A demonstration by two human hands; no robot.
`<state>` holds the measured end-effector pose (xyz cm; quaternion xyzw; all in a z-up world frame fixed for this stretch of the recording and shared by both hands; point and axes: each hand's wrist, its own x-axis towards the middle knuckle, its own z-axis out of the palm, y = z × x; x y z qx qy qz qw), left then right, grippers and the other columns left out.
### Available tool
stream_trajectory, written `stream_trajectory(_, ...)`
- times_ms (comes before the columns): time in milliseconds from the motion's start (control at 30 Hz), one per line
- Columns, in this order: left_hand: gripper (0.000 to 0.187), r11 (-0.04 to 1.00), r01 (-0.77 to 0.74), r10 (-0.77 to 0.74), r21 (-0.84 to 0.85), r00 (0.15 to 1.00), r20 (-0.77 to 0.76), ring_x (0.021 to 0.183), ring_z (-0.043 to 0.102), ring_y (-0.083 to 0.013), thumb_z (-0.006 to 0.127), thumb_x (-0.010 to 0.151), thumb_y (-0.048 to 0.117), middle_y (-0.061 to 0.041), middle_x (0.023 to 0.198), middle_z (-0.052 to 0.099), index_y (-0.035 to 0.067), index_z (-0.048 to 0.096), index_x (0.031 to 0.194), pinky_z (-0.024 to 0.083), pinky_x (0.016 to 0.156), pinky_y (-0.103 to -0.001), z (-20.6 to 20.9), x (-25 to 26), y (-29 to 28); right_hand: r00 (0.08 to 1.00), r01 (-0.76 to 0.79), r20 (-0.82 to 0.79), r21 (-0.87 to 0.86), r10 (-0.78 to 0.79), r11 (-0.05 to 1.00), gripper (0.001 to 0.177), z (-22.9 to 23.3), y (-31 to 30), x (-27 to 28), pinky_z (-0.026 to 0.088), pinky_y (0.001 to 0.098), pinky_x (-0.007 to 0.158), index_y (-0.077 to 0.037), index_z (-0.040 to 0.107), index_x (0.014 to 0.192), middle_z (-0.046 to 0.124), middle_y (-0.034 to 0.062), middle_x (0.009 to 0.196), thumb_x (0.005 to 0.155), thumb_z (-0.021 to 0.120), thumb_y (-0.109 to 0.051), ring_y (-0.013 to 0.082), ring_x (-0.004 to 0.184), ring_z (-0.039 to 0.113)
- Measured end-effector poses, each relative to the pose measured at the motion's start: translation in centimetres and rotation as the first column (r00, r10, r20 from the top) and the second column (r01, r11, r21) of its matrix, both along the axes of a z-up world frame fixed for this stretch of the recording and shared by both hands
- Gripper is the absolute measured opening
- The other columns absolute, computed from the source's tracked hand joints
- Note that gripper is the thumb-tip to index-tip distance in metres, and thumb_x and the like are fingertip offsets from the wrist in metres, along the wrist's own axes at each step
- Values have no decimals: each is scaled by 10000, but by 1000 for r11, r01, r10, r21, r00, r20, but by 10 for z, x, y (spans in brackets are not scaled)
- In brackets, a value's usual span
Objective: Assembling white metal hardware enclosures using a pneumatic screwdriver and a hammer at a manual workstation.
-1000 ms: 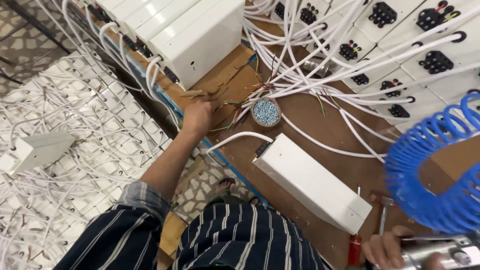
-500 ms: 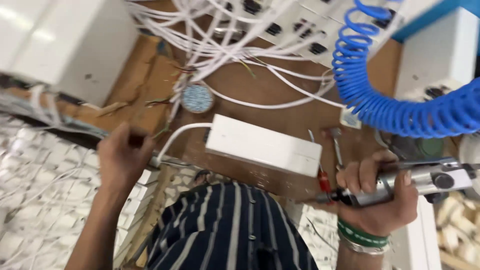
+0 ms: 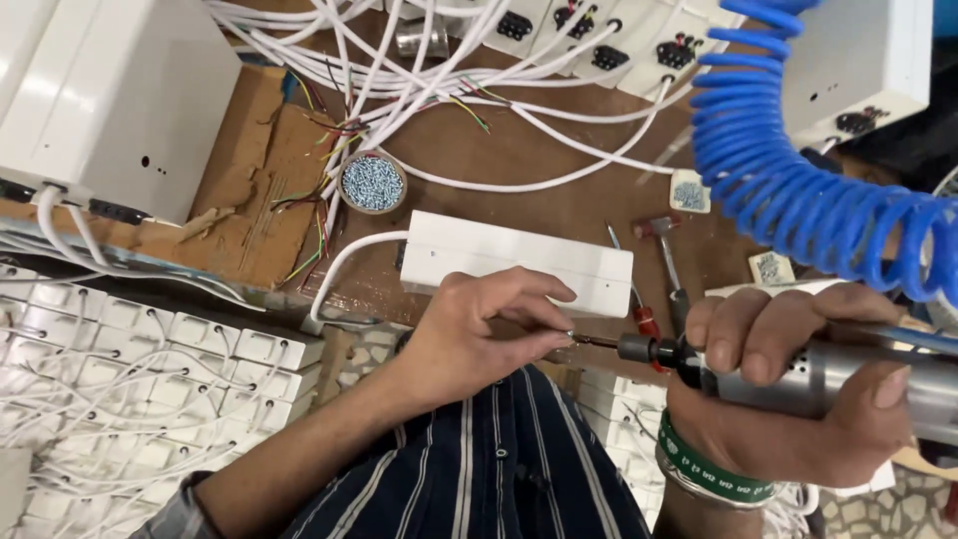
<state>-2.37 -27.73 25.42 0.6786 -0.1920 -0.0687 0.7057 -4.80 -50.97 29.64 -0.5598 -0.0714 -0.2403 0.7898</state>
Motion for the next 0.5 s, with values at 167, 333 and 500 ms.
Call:
stream_trajectory(167,339,998,33,-38,60,996,82,936,802,-138,799,894,68,-47,1005,810,43,681,1210,666,895,-279,-2,0,-3,1000,-20,9,139,19,990,451,-6,0,-2,366,354,570,-40,549,1174,468,44,658,1043,579,-471,191,570,465)
stream_trajectory(333,336,995,-1,-13,97,990,144,922,808,-148,801,897,64,-48,1003,809,49,684,1211,674,875,-282,-4,0,-6,1000,-7,-2,101,7,995,457,-8,-6,-1,391,346,532,-48,534,1172,467,51,653,1039,589,-482,178,511,472)
stream_trajectory(500,332,993,11,-23,117,995,102,917,805,-139,798,900,81,-42,995,810,52,681,1209,627,860,-287,-7,2,-7,1000,-13,1,92,13,996,455,-10,-8,4,398,350,534,-48,543,1175,478,54,665,1032,595,-476,182,523,473)
